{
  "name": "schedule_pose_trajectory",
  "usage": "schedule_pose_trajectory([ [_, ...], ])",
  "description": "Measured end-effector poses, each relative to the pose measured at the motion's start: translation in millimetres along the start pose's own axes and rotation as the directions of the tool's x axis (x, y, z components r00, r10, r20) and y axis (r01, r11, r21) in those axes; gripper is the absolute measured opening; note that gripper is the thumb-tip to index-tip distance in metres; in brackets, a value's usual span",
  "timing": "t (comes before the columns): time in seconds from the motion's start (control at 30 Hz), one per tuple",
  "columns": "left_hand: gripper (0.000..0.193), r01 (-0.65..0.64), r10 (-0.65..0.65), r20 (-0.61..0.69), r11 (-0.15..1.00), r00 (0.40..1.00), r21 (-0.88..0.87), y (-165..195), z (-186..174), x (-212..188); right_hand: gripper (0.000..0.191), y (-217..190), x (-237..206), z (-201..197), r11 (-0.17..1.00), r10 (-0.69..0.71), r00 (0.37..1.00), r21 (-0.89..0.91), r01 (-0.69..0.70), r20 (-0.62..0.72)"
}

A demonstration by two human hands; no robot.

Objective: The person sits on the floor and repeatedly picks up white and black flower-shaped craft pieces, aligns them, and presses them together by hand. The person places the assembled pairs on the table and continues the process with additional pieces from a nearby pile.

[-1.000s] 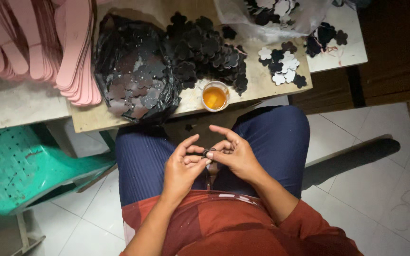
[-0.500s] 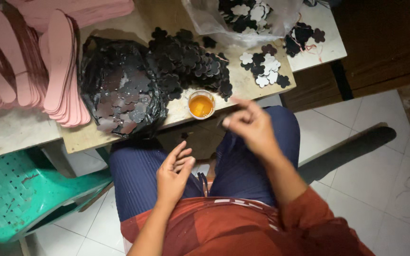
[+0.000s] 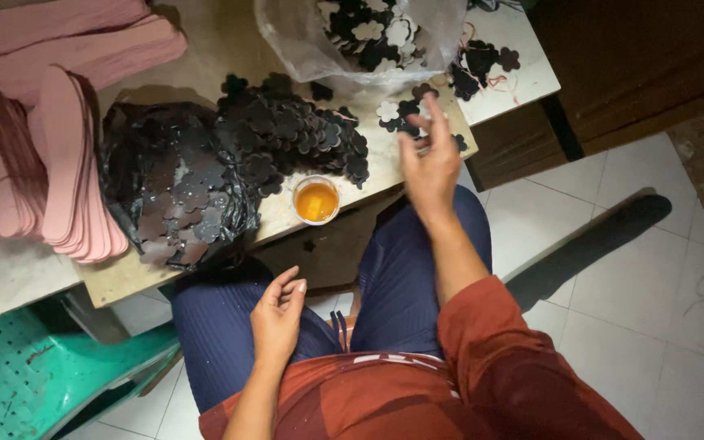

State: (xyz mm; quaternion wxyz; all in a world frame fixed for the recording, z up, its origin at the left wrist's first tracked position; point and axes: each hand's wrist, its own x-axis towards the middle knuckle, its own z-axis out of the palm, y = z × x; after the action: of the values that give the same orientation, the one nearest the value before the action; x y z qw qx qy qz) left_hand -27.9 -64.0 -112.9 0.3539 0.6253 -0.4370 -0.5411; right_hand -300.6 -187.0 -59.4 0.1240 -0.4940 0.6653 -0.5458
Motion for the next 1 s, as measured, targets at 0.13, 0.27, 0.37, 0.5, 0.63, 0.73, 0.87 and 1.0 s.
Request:
schedule_pose_trajectory([
  [0.13,0.035,-0.001,0.0,0.011,0.998,1.0,0.064,5.9,7.4,4.2,0.076,7.0,15.3,-16.3,0.946,-0.154,0.987,-0.295,0.135,-0.041],
  [0.27,0.035,0.038,-0.039,0.002,0.992,0.999,0.123,11.2,12.2,4.7,0.082,6.6,18.9,-15.5,0.864,-0.272,0.962,-0.433,0.256,0.026],
  [0.37,0.035,0.051,-0.051,-0.007,0.994,0.999,0.096,12.6,12.6,3.9,0.082,6.5,19.2,-17.4,0.842,-0.291,0.956,-0.462,0.277,0.043],
  [0.5,0.035,0.0,0.0,-0.005,0.996,1.0,0.089,10.0,14.1,2.7,0.076,9.6,15.8,-18.9,0.841,-0.316,0.947,-0.447,0.306,0.054],
  [0.63,0.035,0.017,-0.016,-0.004,0.993,1.0,0.114,5.2,13.7,2.8,0.07,16.0,11.2,-18.8,0.89,-0.308,0.951,-0.357,0.283,-0.012],
  [0.73,0.034,0.013,-0.011,-0.019,0.997,1.0,0.078,2.4,12.9,0.3,0.068,22.2,6.6,-27.2,0.966,-0.183,0.98,-0.202,0.164,-0.082],
  [0.87,0.032,-0.06,0.062,-0.038,0.997,0.997,0.051,4.2,12.6,-7.3,0.069,13.0,-7.2,-40.6,0.923,0.21,0.976,0.318,-0.216,0.054],
  [1.0,0.027,-0.206,0.21,0.047,0.976,0.977,-0.072,18.8,20.4,-26.8,0.069,-21.9,-51.3,-59.1,0.839,0.253,0.914,0.398,-0.37,0.317],
])
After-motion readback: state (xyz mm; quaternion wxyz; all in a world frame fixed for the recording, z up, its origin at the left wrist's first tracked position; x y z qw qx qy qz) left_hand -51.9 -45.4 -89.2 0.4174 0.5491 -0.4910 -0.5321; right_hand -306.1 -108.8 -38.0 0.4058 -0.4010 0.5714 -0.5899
